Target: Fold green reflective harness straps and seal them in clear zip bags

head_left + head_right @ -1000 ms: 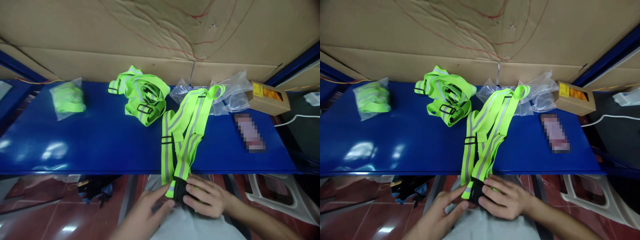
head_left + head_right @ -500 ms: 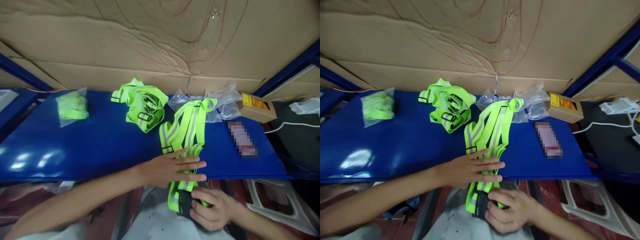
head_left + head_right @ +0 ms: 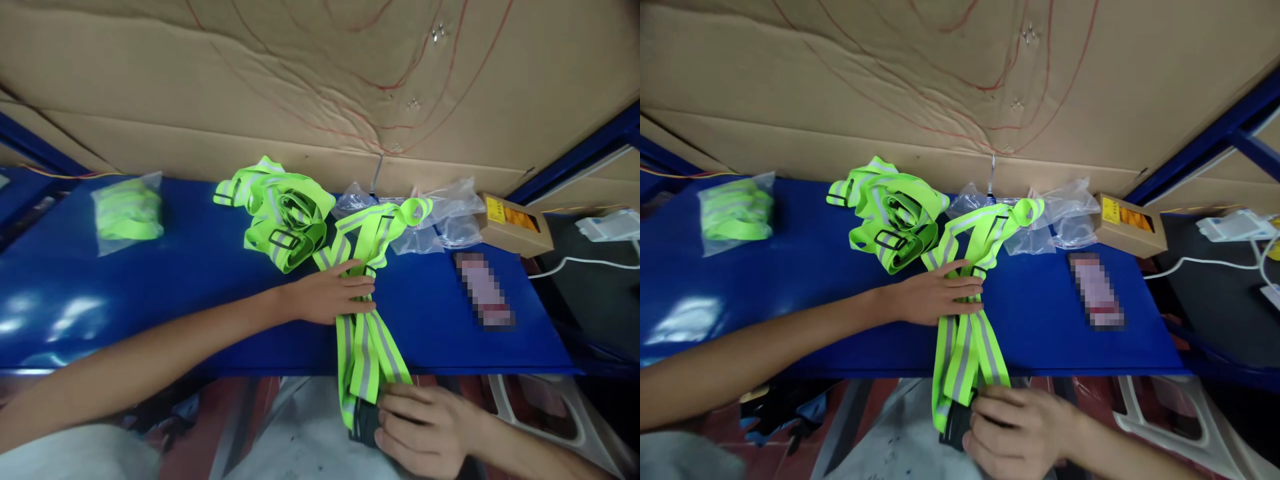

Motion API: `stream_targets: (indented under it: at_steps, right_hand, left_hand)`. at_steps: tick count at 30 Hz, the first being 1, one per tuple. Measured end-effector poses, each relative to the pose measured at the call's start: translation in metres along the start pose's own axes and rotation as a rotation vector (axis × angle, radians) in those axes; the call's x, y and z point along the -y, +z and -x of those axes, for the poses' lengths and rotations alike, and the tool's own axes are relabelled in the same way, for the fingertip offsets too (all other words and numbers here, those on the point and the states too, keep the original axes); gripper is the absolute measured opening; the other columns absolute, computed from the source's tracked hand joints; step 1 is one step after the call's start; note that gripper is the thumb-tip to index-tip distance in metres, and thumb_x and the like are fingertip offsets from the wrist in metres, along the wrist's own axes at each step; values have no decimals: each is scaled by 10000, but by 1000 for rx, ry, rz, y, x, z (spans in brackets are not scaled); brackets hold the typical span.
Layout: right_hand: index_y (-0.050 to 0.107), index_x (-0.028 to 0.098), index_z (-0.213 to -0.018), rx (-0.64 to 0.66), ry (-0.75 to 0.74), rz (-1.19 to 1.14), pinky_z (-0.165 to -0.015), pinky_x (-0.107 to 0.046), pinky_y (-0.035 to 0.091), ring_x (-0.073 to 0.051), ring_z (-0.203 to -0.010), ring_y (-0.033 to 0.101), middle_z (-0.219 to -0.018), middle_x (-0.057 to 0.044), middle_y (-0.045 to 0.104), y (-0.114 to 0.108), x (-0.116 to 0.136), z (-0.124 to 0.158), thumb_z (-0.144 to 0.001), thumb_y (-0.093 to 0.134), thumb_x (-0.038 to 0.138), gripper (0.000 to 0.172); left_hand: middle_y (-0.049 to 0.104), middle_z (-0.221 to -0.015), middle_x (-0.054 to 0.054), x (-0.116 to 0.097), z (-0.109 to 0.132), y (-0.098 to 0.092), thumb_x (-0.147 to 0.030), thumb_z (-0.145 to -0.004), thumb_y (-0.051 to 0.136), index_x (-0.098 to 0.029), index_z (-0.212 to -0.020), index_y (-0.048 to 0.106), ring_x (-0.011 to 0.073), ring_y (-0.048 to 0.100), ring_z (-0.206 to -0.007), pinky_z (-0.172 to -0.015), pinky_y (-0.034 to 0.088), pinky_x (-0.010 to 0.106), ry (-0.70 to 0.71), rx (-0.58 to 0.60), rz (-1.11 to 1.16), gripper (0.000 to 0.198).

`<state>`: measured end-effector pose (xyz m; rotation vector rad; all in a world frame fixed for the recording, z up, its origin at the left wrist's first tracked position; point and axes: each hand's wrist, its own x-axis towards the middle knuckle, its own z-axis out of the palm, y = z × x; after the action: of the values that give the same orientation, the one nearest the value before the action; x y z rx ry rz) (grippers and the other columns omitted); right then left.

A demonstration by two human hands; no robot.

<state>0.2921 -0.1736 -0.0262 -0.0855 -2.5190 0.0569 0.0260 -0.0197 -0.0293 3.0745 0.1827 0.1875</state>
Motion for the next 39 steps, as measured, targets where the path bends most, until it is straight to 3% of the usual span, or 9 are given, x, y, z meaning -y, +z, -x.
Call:
stream_targets:
  at_steps: [4,8,12,16,18,21,26,32,39]
  right_hand:
    - [785,133,-992,-22,-5,-24,-1023,-385,596,-222,-996,718,-967,-67,757,-1,-6,-7,-904,660,196,165]
    - [784,139,-1025,14,11,42,-1065,-419,562,-226,-1038,709,-1015,-59,763,-1,-16,-5,-906,678,186,167]
    - [762,160,-1091,75,135,59,-1146,-442,474,-201,-1104,688,-1064,-35,770,1,-21,4,-942,621,158,205]
    - [757,158,-1075,81,197,46,-1152,-420,459,-196,-1086,692,-1055,-34,773,3,-19,8,-956,597,153,200]
    - [756,155,-1058,81,202,40,-1132,-425,480,-197,-1076,693,-1047,-39,769,5,-17,8,-958,583,154,200]
    - [753,159,-1024,92,157,34,-1104,-425,515,-203,-1086,689,-1056,-39,758,8,-12,6,-950,588,157,181]
    - [721,163,-924,99,170,-9,-1152,-441,508,-204,-1073,693,-1029,-39,743,11,-4,8,-910,657,130,73]
    - [688,155,-961,90,307,-126,-1166,-424,496,-195,-1123,650,-1023,-41,727,10,-1,12,-923,649,108,71]
    - [699,182,-1081,111,386,-130,-1050,-381,453,-170,-1030,607,-1040,-16,744,5,-4,11,-970,542,143,196]
  left_hand:
    - [670,-1375,92,9,-5,4,-74,-926,578,-260,-1352,611,245,506,-1433,-1284,251,484,44,-114,-140,465]
    - [535,-1553,90,22,-7,-4,-1,-876,560,-274,-1465,538,242,420,-1506,-1263,306,474,-113,-69,8,649]
    - [311,-1693,63,20,7,-48,-41,-775,652,-313,-1626,289,247,283,-1572,-1248,332,429,-139,59,265,964]
    - [366,-1664,53,-11,10,-87,-383,-875,747,-304,-1641,244,234,307,-1563,-1219,391,382,-60,-13,377,920]
    - [400,-1645,54,-31,1,-81,-428,-970,636,-272,-1632,285,206,319,-1558,-1257,345,373,-113,-80,364,765]
    - [421,-1633,75,-47,-16,-41,-397,-1050,482,-216,-1594,369,212,322,-1557,-1311,212,436,-116,-94,293,584]
    - [388,-1655,81,-29,-26,18,-419,-1075,414,-287,-1531,463,239,318,-1559,-1302,143,521,-205,-82,140,477]
    - [463,-1607,97,-7,-27,20,-375,-1045,515,-284,-1467,540,244,378,-1530,-1305,116,555,-207,-153,59,433]
    - [372,-1661,77,-12,-44,13,27,-882,485,-238,-1495,514,221,288,-1572,-1306,187,520,-61,-49,143,668]
